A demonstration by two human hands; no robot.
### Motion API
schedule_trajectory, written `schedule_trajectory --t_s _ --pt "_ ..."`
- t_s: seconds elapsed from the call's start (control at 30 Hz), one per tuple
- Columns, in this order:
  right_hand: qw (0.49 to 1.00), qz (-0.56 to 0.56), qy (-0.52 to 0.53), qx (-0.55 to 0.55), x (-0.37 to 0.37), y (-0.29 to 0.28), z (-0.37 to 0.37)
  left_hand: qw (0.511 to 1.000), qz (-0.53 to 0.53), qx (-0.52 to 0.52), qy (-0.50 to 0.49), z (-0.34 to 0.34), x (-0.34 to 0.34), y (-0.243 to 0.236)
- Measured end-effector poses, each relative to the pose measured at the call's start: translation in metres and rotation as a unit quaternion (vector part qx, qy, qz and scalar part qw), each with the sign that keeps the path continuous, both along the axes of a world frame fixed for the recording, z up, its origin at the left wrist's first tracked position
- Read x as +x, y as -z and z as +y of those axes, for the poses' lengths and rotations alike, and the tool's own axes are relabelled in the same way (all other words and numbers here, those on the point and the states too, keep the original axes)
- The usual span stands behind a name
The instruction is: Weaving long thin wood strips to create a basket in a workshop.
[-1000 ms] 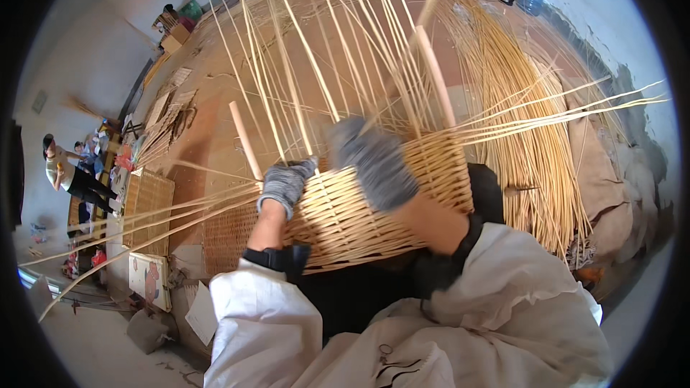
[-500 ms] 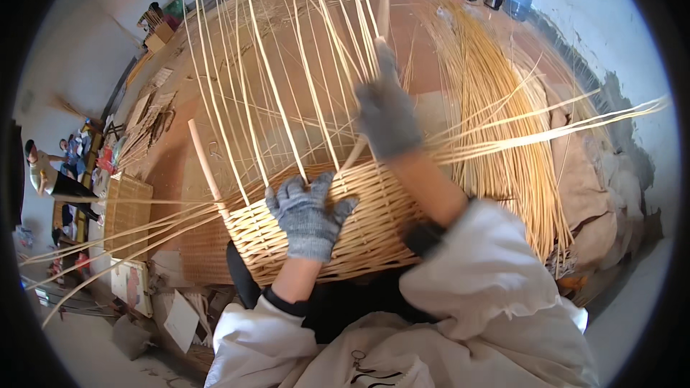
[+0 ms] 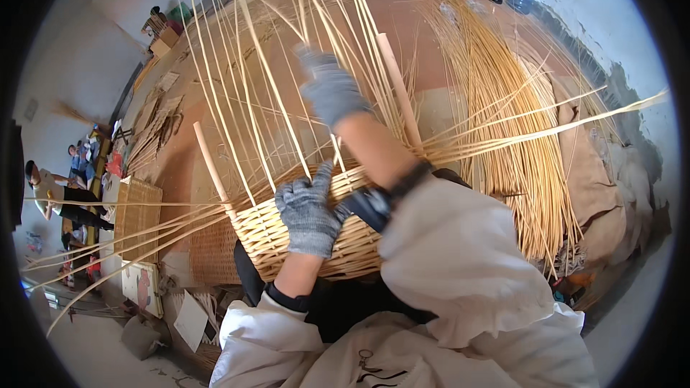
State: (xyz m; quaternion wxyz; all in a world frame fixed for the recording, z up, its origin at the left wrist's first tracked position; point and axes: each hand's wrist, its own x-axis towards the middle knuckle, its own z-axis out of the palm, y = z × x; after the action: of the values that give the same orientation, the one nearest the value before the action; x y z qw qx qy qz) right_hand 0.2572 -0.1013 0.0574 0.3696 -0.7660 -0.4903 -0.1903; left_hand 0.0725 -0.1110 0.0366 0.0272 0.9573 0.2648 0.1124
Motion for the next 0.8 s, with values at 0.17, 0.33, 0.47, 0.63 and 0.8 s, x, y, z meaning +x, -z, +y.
schedule_trajectory --t_s 0.17,0.33,0.47,0.63,0.8 --pt "0.771 0.523 -0.144 0.334 -0.034 0.019 -0.151 0.948 -0.152 0.22 0.17 0.019 0.042 -0.026" --pt "0.76 0.576 -0.105 0.283 -0.007 -0.003 -0.155 0.95 -0.05 0.252 0.175 0.03 0.076 0.008" --pt "0.98 0.015 0.051 -0.19 0.028 -0.049 -0.113 0.983 0.115 -0.13 0.064 -0.06 0.069 -0.034" --pt "0.988 0.022 0.15 -0.002 0.022 -0.027 -0.127 0.991 0.082 -0.098 0.046 -0.059 0.071 -0.003" --pt "0.987 0.058 0.02 -0.151 0.038 -0.015 -0.221 0.995 -0.048 -0.06 0.071 -0.062 0.067 0.011"
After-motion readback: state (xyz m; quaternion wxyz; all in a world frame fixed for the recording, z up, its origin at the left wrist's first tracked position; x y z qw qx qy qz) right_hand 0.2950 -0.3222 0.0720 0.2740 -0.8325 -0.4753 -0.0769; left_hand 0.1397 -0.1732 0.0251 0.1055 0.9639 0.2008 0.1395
